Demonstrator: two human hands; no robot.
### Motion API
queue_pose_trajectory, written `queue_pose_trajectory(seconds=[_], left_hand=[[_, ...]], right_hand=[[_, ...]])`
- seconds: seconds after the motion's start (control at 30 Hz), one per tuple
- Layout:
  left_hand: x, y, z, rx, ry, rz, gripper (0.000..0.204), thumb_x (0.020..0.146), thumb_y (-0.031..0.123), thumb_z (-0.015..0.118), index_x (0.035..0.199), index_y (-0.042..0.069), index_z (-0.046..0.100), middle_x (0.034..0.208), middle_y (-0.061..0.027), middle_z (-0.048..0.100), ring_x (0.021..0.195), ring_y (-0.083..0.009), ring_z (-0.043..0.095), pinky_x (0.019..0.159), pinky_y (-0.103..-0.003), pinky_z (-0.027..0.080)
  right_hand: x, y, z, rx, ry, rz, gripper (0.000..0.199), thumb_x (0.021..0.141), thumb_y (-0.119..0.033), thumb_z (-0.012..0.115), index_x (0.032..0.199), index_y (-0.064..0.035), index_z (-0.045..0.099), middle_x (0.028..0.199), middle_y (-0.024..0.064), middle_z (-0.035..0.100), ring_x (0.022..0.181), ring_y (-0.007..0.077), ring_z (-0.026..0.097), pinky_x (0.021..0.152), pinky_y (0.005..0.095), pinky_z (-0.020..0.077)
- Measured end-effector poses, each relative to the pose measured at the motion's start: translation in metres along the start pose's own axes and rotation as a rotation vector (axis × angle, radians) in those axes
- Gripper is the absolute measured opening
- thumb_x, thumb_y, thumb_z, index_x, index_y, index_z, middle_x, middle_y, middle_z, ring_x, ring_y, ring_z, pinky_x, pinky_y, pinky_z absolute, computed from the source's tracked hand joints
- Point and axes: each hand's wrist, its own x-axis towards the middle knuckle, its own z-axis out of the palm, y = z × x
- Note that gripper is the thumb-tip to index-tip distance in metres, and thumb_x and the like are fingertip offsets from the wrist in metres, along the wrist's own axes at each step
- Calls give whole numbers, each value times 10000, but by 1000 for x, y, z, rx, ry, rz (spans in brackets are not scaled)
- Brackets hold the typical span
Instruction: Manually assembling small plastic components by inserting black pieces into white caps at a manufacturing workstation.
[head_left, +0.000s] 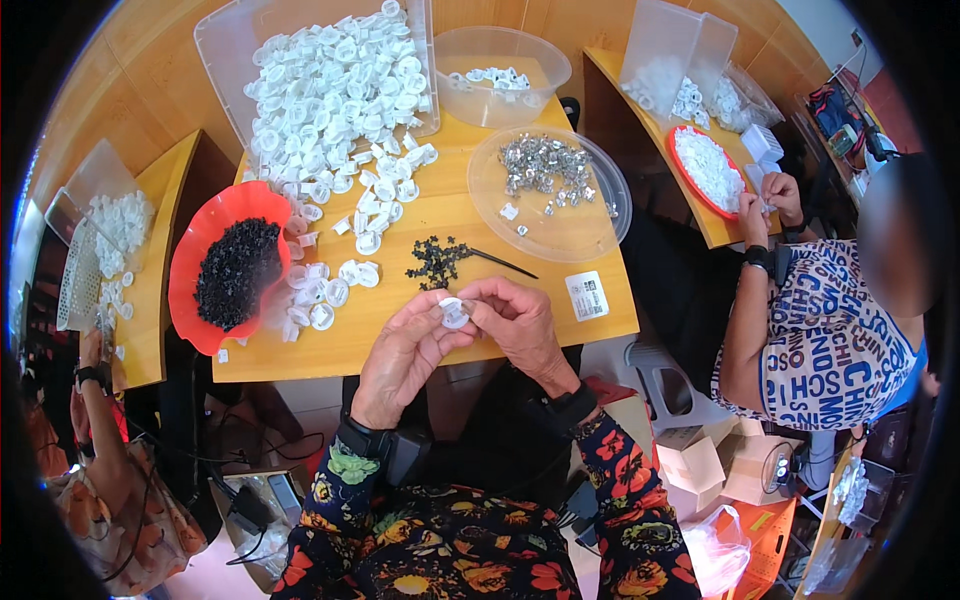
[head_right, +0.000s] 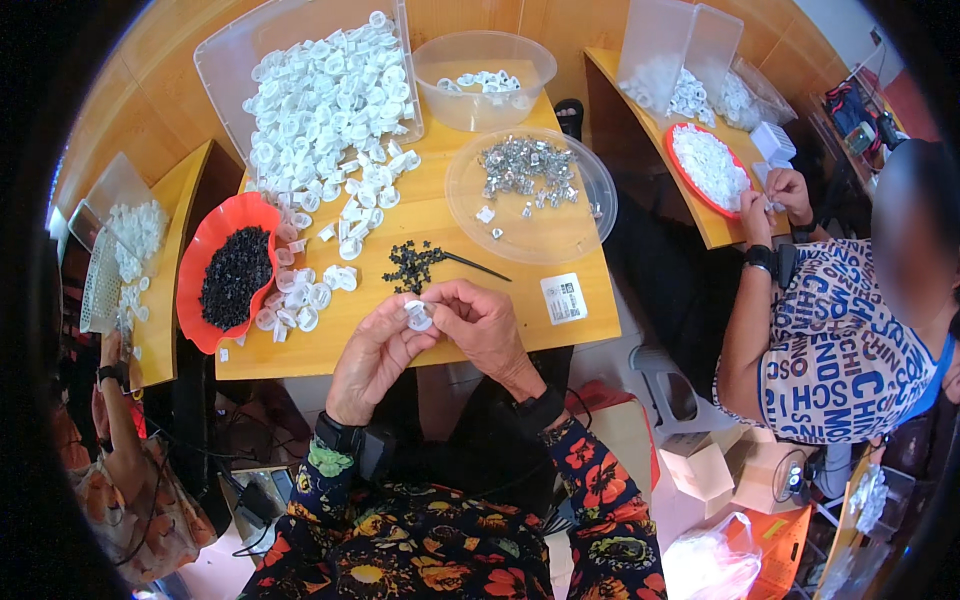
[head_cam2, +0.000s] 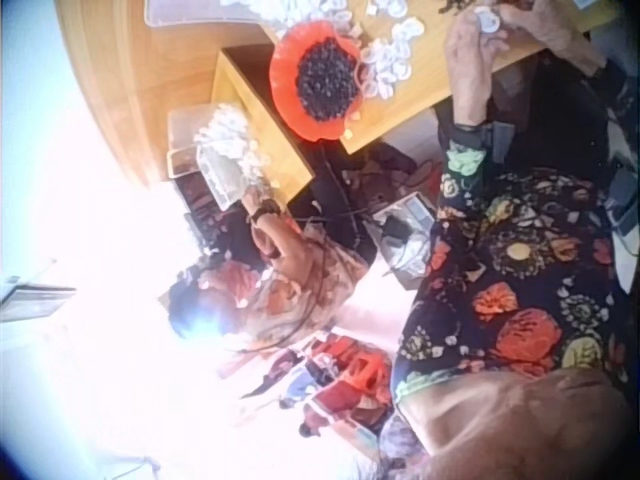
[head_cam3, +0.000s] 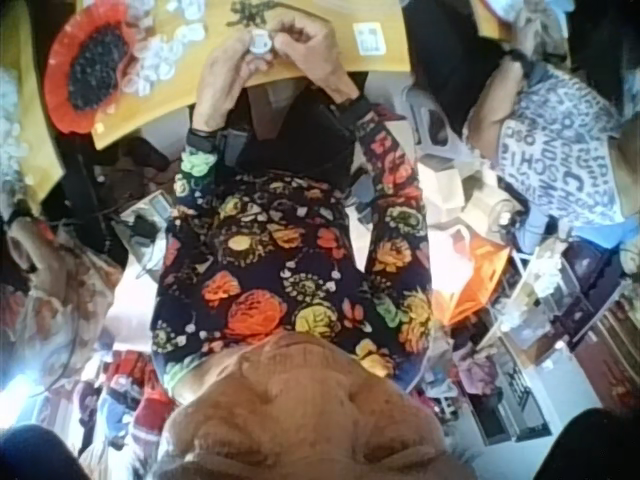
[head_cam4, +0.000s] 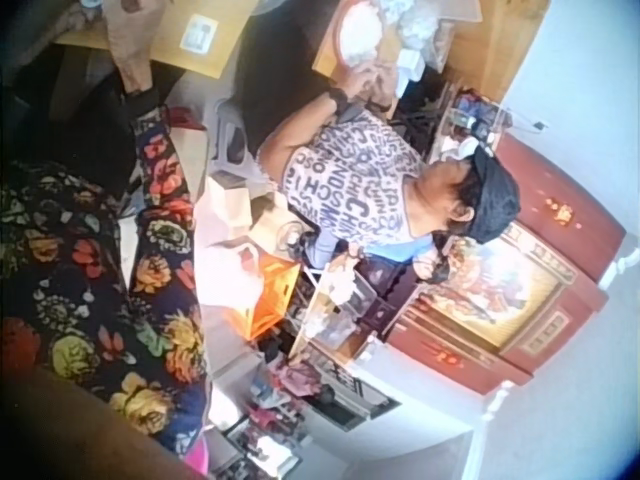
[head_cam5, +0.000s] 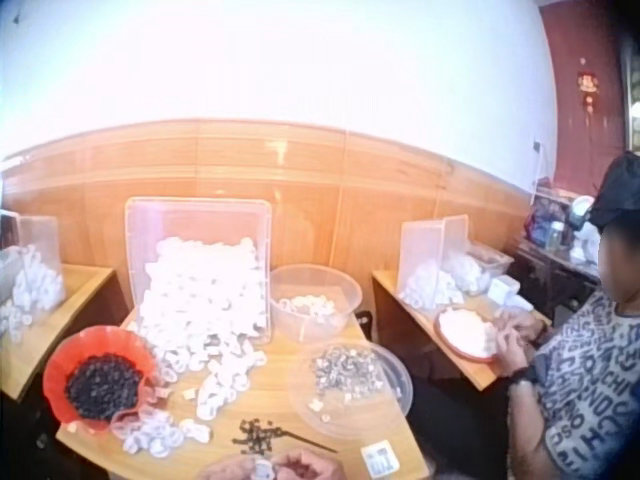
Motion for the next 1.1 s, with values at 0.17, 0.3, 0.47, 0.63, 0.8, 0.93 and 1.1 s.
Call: queue_pose_trajectory(seconds=[0.17,0.3,0.47,0.63,0.8,0.93,1.1], left_hand=[[-5,5,5,53,-40,1,229,977,152,442,1088,-32,522,989,-138,616,879,-222,633,804,-324,526],[-6,4,7,114,-31,9,274,976,178,455,1106,-52,526,974,-137,615,859,-213,638,752,-283,545],[-8,2,8,86,42,7,260,976,154,437,1094,-57,535,995,-134,617,899,-215,625,797,-309,525],[-14,1,10,150,0,0,286,960,180,496,1112,-60,534,997,-150,625,886,-219,639,790,-302,545],[-19,-2,4,104,4,-8,291,949,170,517,1125,-62,531,991,-142,628,903,-225,639,802,-303,541],[-21,2,3,93,48,53,293,942,171,530,1126,-58,527,993,-138,627,919,-233,638,812,-309,541],[-21,6,-5,48,35,90,245,951,124,504,1127,-43,535,1023,-125,623,939,-235,630,849,-332,518]], right_hand=[[-2,0,-1,33,4,27,130,882,-3,593,1004,28,625,892,32,653,783,58,600,699,192,497],[-2,-1,0,31,9,4,123,874,6,590,990,28,623,880,29,652,760,55,602,678,191,500],[-3,1,1,1,20,-4,114,870,8,590,977,29,621,862,26,649,724,52,597,648,196,503],[-3,2,2,17,61,-7,107,877,-16,585,974,24,612,818,0,621,673,34,570,593,189,483],[-18,-8,-12,-110,296,30,123,877,-33,587,986,12,624,767,-5,599,595,36,522,531,183,420],[-24,-19,-37,-366,425,-18,103,877,-39,592,958,13,627,713,-21,582,553,22,489,504,177,392],[-18,-25,-32,-767,356,-41,58,820,-34,621,868,-3,627,677,44,613,592,86,574,537,234,444]])
